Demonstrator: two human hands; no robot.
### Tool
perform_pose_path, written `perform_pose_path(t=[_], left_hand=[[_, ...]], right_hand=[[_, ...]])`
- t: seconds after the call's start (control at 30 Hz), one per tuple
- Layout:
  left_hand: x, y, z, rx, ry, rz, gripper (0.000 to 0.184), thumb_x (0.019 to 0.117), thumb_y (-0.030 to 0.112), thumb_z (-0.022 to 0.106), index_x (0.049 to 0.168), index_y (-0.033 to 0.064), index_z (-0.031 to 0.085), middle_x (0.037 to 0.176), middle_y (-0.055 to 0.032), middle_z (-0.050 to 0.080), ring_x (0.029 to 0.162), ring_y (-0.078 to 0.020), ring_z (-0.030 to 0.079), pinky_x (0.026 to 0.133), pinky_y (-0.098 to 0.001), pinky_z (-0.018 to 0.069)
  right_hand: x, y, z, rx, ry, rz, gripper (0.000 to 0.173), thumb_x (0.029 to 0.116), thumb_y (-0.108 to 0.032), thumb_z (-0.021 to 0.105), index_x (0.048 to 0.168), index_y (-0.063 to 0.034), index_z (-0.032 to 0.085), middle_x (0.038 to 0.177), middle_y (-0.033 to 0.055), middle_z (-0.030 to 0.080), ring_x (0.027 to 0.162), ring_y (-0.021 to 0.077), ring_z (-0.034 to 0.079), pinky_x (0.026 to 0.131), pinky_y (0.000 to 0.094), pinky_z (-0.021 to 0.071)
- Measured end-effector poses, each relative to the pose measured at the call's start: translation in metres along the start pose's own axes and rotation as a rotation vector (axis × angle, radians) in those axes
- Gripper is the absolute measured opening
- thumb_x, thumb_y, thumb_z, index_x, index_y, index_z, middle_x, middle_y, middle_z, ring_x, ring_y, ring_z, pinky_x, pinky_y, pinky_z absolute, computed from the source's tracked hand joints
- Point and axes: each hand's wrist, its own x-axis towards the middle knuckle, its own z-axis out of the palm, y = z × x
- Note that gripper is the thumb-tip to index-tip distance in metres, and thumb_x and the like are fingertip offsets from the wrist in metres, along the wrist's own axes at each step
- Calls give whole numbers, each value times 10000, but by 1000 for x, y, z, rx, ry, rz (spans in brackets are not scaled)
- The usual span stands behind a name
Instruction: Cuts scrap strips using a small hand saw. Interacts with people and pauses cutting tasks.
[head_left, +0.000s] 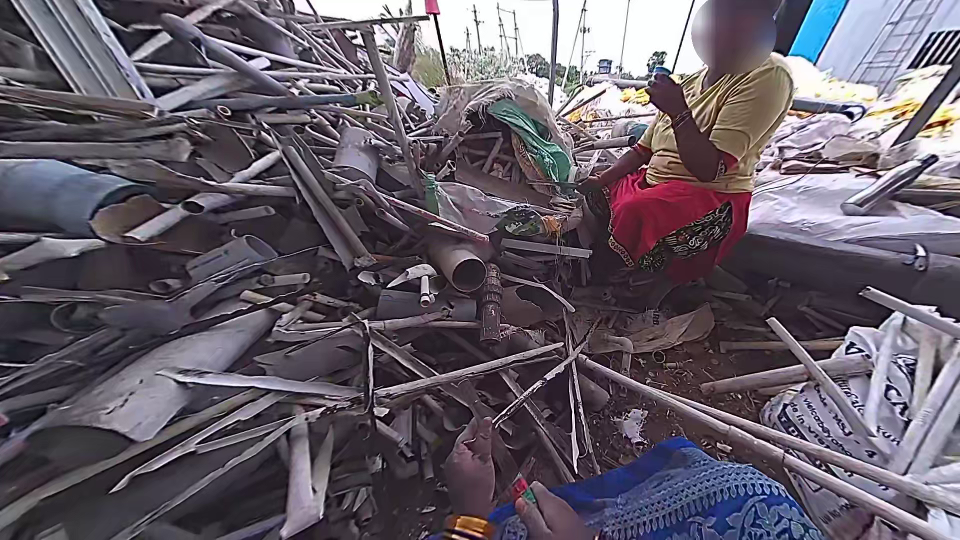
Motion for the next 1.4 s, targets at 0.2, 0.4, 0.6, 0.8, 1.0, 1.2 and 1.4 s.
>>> perform_pose_path(t=[0.2, 0.4, 0.6, 0.8, 1.0, 1.2, 1.4], left_hand=[[-5, -6, 5, -83, -106, 52, 366, 1026, 178, 615, 1276, -87, 655, 1054, -244, 740, 926, -332, 737, 915, -497, 558], [3, -1, 0, -14, 23, -39, 361, 1053, 219, 591, 1187, -101, 691, 1042, -265, 724, 993, -343, 695, 957, -522, 495], [-1, -3, 7, -240, -49, -83, 341, 1066, 180, 559, 1200, -118, 658, 1027, -224, 741, 872, -223, 756, 868, -356, 599], [11, -1, -1, -69, 16, -125, 389, 1080, 262, 540, 1120, -96, 687, 948, -174, 717, 843, -175, 696, 857, -368, 558], [9, -6, -1, -232, -39, -207, 359, 1085, 250, 530, 1189, -68, 662, 992, -157, 740, 854, -168, 745, 847, -333, 596], [16, -12, -4, -113, -11, -190, 375, 1073, 326, 548, 1160, -11, 687, 927, -104, 683, 810, -150, 633, 805, -375, 516], [15, -12, -4, -141, -117, -173, 379, 1075, 276, 553, 1319, -1, 636, 1083, -160, 735, 918, -215, 730, 904, -401, 569]], right_hand=[[52, 10, -38, 306, 273, 381, 510, 1126, -463, 251, 1296, -29, 459, 824, 89, 472, 609, 201, 489, 590, 372, 462], [3, 3, 0, -91, -48, -2, 442, 1124, -353, 321, 1246, 30, 505, 868, 158, 564, 711, 263, 577, 703, 446, 501], [66, 21, -44, 223, 283, 367, 519, 1129, -449, 250, 1320, -13, 456, 833, 104, 499, 613, 215, 511, 604, 385, 480], [2, -8, 3, -22, -101, 76, 399, 1127, -363, 293, 1240, -24, 471, 792, 74, 494, 614, 194, 528, 613, 373, 494], [53, 5, -34, 142, 200, 350, 491, 1136, -412, 241, 1324, -11, 454, 814, 76, 478, 572, 164, 494, 562, 320, 475], [11, -13, 2, 56, -73, 164, 371, 1137, -351, 268, 1202, -35, 452, 715, 24, 443, 503, 125, 475, 510, 283, 471], [56, 1, -31, 208, 194, 395, 473, 1132, -423, 251, 1284, -26, 457, 766, 53, 465, 516, 134, 474, 511, 283, 468]])
